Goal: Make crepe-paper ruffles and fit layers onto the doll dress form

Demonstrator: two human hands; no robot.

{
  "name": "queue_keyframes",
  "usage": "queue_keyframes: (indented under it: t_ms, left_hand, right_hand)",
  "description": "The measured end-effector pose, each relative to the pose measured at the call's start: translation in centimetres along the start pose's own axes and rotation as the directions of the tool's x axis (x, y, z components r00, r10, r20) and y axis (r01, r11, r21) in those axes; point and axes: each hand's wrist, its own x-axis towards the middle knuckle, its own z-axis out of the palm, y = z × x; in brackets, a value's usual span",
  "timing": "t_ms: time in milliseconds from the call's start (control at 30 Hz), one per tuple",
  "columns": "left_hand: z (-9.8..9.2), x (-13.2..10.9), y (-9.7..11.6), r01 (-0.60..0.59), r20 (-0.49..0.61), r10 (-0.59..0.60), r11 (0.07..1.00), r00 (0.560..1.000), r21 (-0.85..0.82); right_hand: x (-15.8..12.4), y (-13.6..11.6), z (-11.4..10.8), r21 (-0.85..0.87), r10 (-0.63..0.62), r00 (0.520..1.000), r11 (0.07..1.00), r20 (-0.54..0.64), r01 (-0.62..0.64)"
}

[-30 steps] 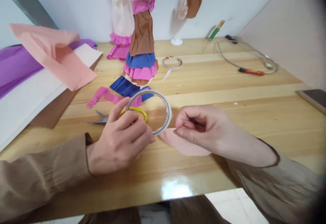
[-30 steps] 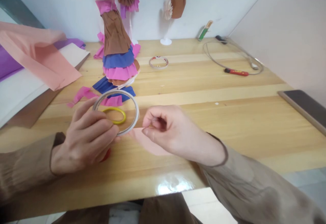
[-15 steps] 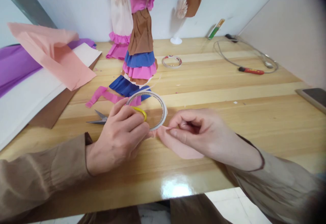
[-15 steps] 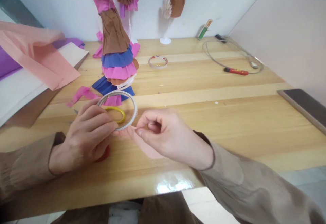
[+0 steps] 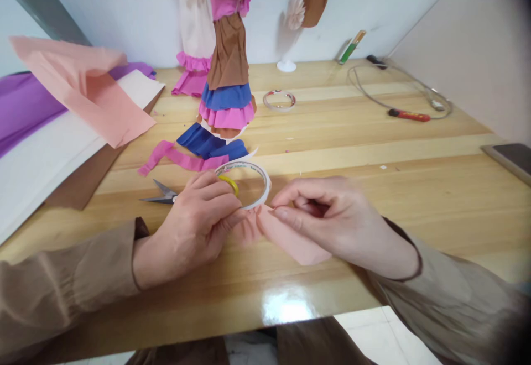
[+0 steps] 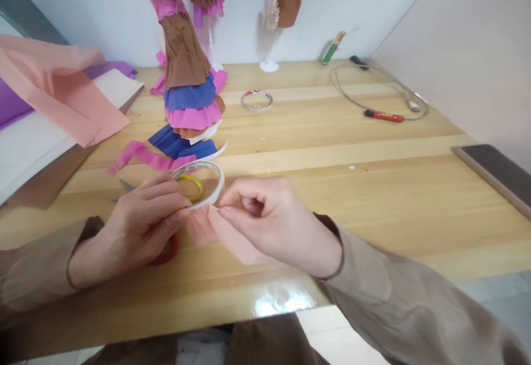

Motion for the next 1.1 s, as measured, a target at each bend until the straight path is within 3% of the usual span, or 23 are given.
queue_keyframes:
  t_ms: [833, 1100]
  left_hand:
    - [0.2, 0.1, 0.2, -0.047, 0.022, 0.048, 0.998, 0.999, -0.03]
    - [0.2, 0.0, 0.2, -0.029, 0.046, 0.031, 0.999, 0.998, -0.034]
  right_hand:
    - [0.0, 0.4, 0.7, 0.055, 0.055, 0.993, 0.997, 0.106, -0.061]
    - [0.1, 0.4, 1.1, 0.02, 0.046, 0.995, 0.999, 0.09, -0.048]
